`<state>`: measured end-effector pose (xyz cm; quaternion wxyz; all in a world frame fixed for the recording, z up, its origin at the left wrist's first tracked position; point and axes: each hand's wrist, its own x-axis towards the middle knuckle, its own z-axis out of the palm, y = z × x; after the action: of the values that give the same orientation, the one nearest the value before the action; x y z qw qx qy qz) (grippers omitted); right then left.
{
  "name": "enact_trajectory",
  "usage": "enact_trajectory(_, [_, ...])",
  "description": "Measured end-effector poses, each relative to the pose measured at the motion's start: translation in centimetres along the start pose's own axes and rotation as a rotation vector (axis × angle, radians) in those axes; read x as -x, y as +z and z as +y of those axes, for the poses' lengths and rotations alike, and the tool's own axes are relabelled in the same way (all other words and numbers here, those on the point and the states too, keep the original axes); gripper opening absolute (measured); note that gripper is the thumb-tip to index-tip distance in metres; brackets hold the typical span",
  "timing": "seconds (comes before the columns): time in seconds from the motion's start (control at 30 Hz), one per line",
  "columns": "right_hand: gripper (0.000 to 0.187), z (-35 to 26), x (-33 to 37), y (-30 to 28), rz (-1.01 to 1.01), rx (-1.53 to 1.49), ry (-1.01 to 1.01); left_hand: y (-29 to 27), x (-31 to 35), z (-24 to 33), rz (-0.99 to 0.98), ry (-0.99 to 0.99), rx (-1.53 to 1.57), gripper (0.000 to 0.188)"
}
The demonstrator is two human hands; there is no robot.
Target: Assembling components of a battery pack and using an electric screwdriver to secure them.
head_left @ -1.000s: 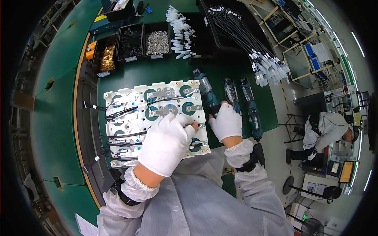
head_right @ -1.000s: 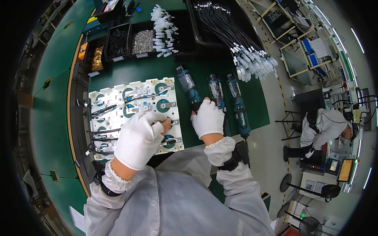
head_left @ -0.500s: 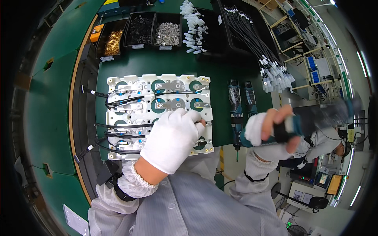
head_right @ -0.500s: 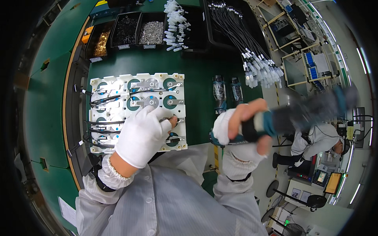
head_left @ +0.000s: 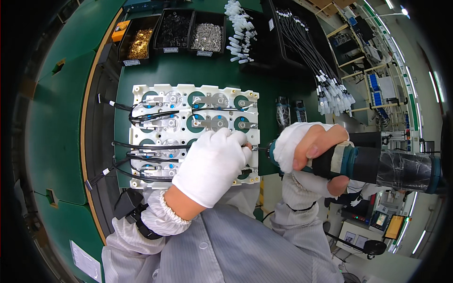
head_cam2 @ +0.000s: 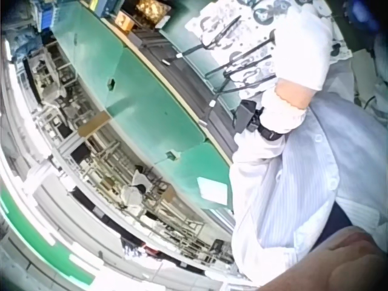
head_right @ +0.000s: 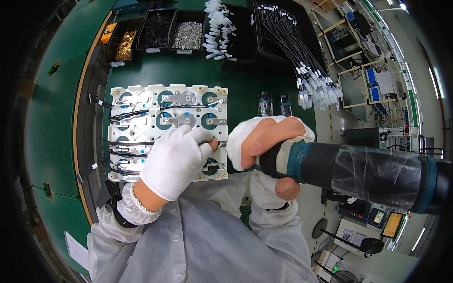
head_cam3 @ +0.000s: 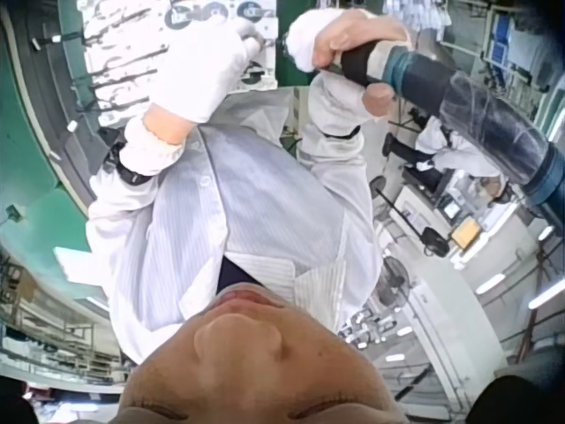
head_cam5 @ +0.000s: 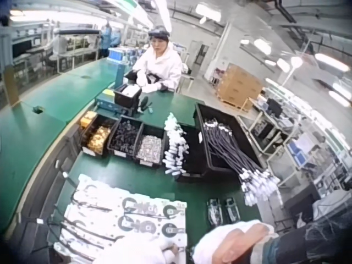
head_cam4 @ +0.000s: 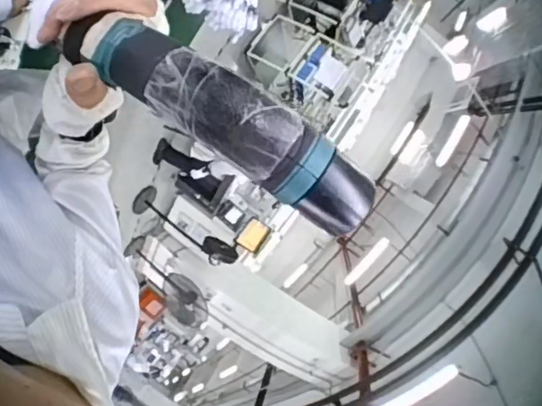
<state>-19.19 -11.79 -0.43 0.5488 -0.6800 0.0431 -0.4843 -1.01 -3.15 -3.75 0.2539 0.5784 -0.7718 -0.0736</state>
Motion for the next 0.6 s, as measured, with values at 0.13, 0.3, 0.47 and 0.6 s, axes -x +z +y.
enact_trajectory(0.13, [0.054,-0.2,-0.2,0.1,-0.022,0.031,0.029,0.0,0.0,-0.1,-0.007,0.006,0.007,0.012])
enact_trajectory(0.3, [0.058,0.0,-0.2,0.5,0.03,-0.04,0.117,0.2,0.1,-0.2,-0.034,0.006,0.003,0.012])
enact_trajectory(0.47, [0.052,-0.6,-0.8,1.4,0.101,-0.002,0.193,0.1,0.0,0.2,-0.045,-0.046,0.015,0.013])
enact_trajectory(0.6, [0.049,-0.5,-1.1,1.9,0.111,0.019,0.213,0.2,0.0,0.0,-0.038,0.015,0.001,0.008])
